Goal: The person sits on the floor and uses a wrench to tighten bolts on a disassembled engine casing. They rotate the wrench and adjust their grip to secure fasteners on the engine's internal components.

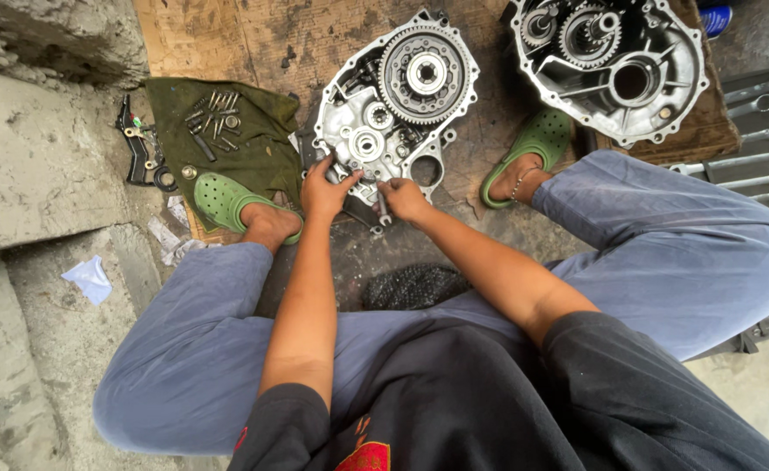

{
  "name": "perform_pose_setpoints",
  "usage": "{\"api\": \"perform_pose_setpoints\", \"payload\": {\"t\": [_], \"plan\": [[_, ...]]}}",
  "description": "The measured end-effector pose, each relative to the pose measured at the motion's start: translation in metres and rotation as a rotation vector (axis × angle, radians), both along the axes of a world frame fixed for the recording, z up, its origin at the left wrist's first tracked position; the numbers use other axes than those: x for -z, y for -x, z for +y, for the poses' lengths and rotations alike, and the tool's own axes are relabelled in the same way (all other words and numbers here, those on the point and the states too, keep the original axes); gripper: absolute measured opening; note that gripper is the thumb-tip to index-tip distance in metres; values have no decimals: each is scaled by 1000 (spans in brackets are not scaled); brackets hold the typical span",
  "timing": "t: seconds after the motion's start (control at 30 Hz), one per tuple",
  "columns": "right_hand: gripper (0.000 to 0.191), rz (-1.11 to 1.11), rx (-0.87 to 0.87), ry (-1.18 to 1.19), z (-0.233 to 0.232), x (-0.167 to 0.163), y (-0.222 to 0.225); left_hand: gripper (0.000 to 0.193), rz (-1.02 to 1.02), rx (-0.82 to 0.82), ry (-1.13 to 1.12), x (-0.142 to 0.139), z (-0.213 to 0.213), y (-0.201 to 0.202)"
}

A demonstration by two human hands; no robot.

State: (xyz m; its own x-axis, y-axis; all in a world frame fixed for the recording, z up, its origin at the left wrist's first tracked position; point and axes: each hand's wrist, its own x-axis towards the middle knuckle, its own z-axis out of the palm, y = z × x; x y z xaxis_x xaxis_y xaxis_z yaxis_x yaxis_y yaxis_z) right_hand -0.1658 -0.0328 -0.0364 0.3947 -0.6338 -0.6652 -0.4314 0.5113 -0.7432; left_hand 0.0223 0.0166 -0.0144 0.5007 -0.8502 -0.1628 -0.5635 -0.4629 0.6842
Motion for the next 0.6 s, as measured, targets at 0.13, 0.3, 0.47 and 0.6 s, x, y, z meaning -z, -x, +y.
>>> {"api": "perform_pose_setpoints", "payload": {"t": [0.13, 0.3, 0.47, 0.6], "plan": [[42, 75, -92, 388, -24, -1, 7, 80, 10, -10, -26, -3, -4, 1], [36, 67, -210, 518, -63, -6, 22, 80, 16, -16, -19, -2, -4, 3], [31, 399, -653, 631, -86, -32, 25, 79, 25, -25, -13, 2, -3, 4], [29, 603, -907, 641, -91, -55, 12, 80, 7, -22, -16, 2, -3, 4]]}}
